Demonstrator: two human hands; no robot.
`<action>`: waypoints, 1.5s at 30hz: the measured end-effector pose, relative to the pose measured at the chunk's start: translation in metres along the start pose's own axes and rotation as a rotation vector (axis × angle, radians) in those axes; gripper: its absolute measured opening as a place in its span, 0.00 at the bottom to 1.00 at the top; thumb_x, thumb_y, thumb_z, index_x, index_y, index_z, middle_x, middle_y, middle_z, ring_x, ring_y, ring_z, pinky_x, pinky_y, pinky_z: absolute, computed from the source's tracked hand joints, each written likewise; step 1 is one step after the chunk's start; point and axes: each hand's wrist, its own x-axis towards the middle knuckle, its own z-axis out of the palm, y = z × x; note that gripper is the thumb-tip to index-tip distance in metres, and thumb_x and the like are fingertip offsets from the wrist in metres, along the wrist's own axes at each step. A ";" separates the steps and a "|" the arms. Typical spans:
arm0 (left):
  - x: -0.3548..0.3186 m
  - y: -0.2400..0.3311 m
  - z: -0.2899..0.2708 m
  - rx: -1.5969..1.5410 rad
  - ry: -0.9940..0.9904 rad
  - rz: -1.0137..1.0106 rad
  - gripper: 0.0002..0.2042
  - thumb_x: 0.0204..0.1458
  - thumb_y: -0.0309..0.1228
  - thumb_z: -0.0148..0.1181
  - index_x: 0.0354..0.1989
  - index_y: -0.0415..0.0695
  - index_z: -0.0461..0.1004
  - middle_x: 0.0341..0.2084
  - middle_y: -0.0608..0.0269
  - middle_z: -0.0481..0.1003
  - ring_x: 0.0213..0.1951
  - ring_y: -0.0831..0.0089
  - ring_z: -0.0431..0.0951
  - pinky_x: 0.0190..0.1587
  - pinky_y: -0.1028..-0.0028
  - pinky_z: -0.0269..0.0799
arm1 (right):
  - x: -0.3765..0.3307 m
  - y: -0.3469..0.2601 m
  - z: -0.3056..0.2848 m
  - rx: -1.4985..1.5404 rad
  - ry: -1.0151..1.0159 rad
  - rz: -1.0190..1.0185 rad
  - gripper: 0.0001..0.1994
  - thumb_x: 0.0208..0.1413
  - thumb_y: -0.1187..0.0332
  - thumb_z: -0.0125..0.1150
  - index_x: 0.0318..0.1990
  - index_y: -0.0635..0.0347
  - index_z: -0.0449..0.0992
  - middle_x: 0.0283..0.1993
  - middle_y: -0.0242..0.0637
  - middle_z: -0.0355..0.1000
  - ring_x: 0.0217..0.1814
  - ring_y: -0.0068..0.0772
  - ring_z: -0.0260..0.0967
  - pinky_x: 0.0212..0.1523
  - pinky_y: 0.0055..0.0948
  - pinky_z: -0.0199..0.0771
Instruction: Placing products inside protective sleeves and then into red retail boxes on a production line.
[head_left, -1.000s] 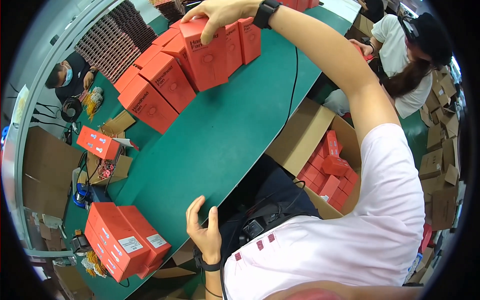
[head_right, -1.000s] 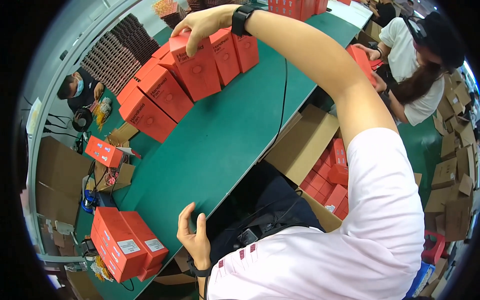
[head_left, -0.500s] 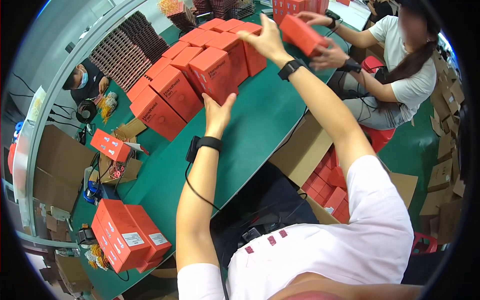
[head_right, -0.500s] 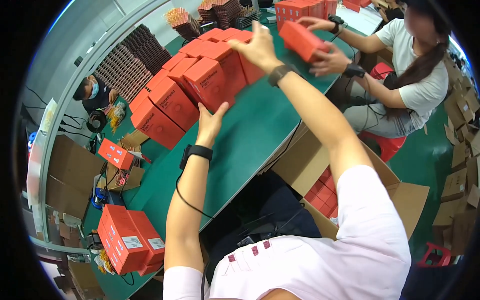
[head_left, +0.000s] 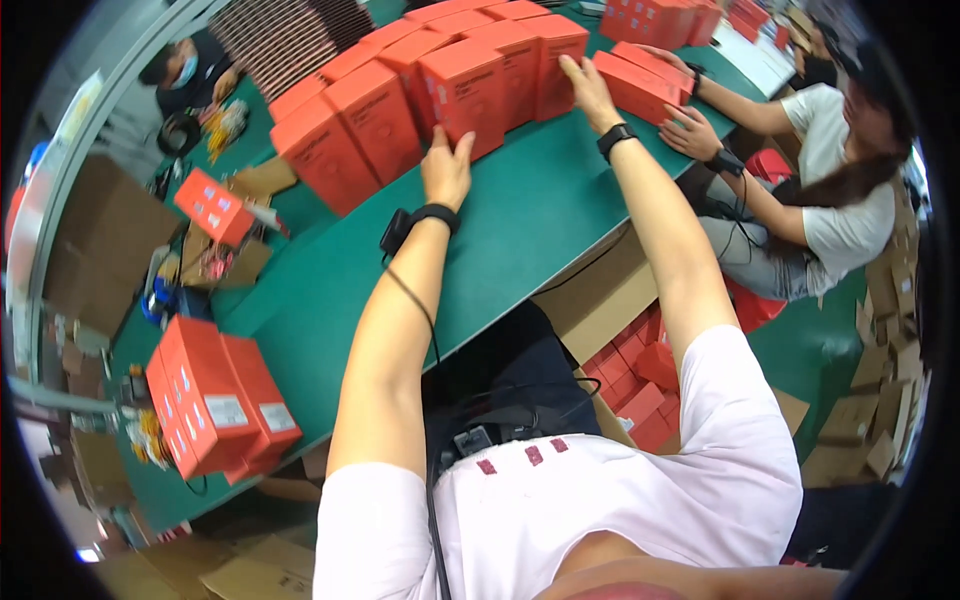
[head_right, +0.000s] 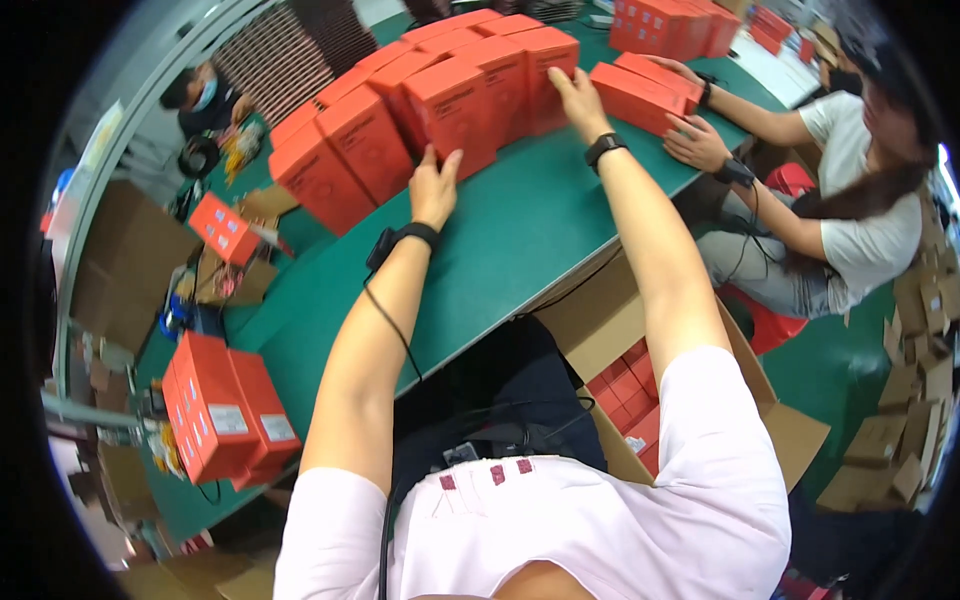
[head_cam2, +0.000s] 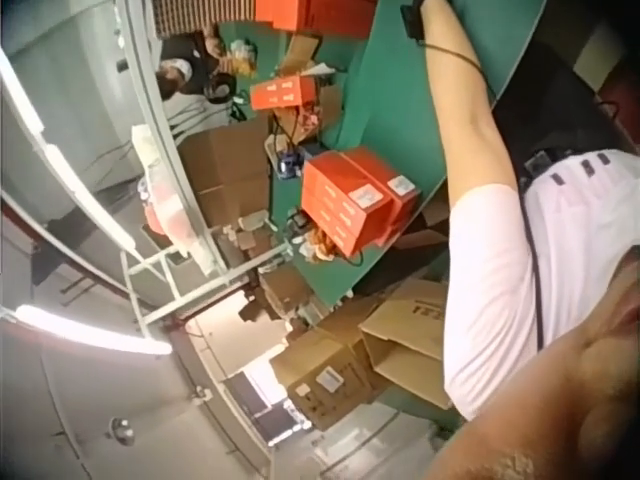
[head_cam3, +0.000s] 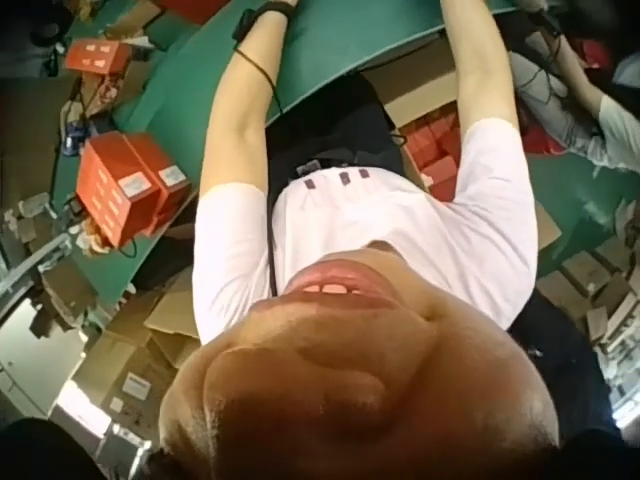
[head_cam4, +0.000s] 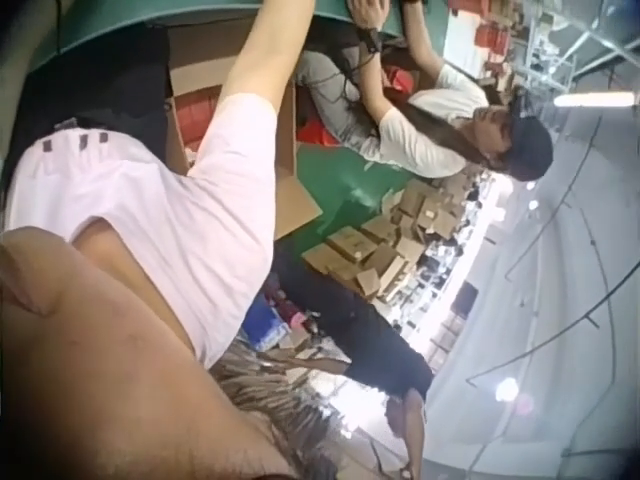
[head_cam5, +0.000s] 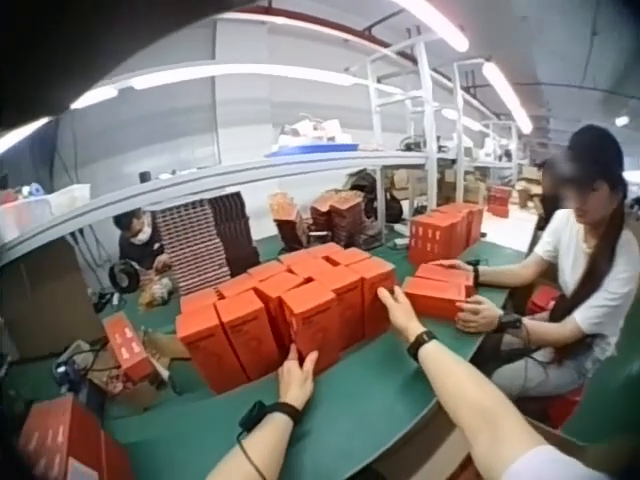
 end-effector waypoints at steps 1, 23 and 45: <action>-0.002 -0.011 0.002 -0.012 0.048 0.027 0.39 0.60 0.50 0.60 0.66 0.25 0.62 0.43 0.26 0.77 0.49 0.35 0.78 0.52 0.50 0.73 | 0.006 -0.001 0.003 -0.088 -0.012 -0.059 0.31 0.66 0.48 0.58 0.63 0.68 0.69 0.61 0.47 0.75 0.61 0.35 0.71 0.61 0.33 0.69; -0.335 -0.008 -0.434 0.462 0.677 -0.183 0.42 0.50 0.37 0.74 0.72 0.37 0.59 0.69 0.40 0.62 0.70 0.46 0.60 0.71 0.58 0.55 | -0.374 -0.225 0.295 0.102 -0.988 -0.873 0.59 0.40 0.46 0.80 0.76 0.62 0.51 0.69 0.64 0.59 0.71 0.58 0.61 0.69 0.45 0.63; -0.319 0.009 -0.376 0.957 0.019 -0.155 0.39 0.48 0.29 0.68 0.71 0.35 0.59 0.68 0.50 0.64 0.75 0.46 0.50 0.73 0.35 0.32 | -0.383 -0.172 0.256 0.056 -0.772 -1.075 0.41 0.40 0.66 0.81 0.66 0.53 0.70 0.70 0.46 0.64 0.75 0.59 0.57 0.68 0.46 0.71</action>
